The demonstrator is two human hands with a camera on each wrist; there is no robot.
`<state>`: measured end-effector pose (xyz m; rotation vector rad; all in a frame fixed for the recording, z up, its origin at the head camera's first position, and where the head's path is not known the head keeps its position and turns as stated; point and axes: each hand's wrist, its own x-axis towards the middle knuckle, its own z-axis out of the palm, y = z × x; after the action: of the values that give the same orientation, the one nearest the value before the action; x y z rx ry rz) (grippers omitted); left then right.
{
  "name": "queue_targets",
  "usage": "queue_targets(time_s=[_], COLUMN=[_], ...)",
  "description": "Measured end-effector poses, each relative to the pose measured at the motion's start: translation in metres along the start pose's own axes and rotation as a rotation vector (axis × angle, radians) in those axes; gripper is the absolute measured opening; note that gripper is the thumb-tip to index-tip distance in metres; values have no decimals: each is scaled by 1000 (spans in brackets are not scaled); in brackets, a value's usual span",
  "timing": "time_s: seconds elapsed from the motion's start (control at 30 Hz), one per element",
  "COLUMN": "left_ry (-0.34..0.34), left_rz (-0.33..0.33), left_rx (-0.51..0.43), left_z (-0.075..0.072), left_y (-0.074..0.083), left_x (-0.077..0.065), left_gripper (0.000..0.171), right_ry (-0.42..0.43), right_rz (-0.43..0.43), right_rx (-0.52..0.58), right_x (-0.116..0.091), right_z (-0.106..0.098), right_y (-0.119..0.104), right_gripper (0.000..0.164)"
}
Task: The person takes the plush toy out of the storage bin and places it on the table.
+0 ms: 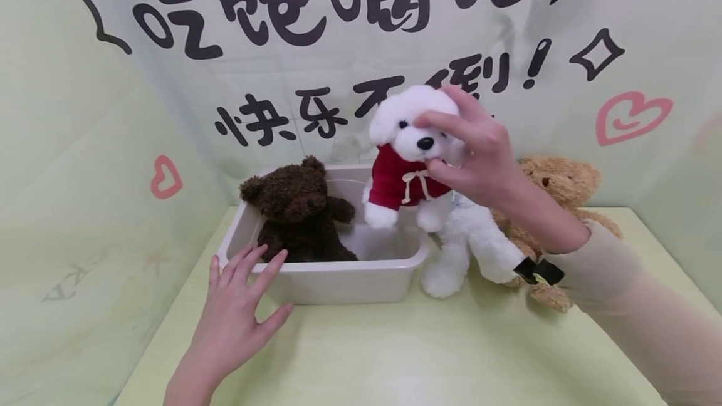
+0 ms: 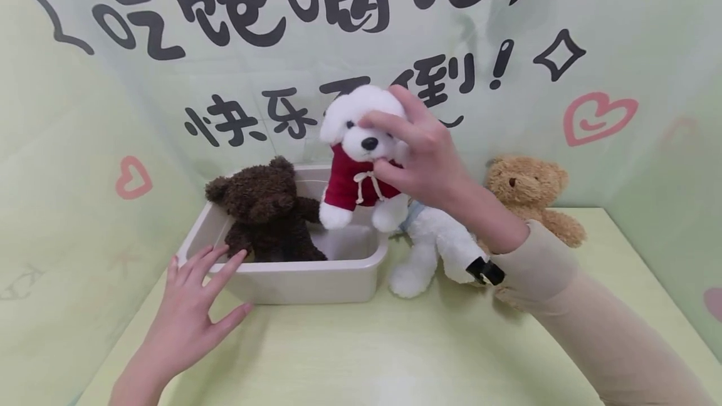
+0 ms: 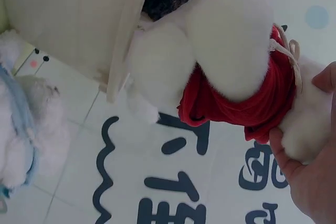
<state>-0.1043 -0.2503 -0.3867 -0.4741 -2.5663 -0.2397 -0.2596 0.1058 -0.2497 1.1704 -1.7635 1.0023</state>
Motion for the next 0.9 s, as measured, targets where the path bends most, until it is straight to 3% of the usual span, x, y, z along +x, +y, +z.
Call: queue_targets(time_s=[0.2,0.4,0.6,0.9], left_ry=[3,-12,7,35], left_rz=[-2,-6,4,22], left_rx=[1,-1,-11,-19], left_z=[-3,-2,-1,2], left_y=[-2,-2,-2,0], left_x=[-2,-2,-5,0], left_gripper=[83,85,81,71], right_ry=[8,4,38,56], right_rz=[44,14,4,67], right_rx=[-36,-77,-89,-135], right_x=[-14,-23,-36,-62], right_z=[-21,-40,-49,-69], right_y=[-11,-23,-29,-33], right_gripper=[34,32,31,32])
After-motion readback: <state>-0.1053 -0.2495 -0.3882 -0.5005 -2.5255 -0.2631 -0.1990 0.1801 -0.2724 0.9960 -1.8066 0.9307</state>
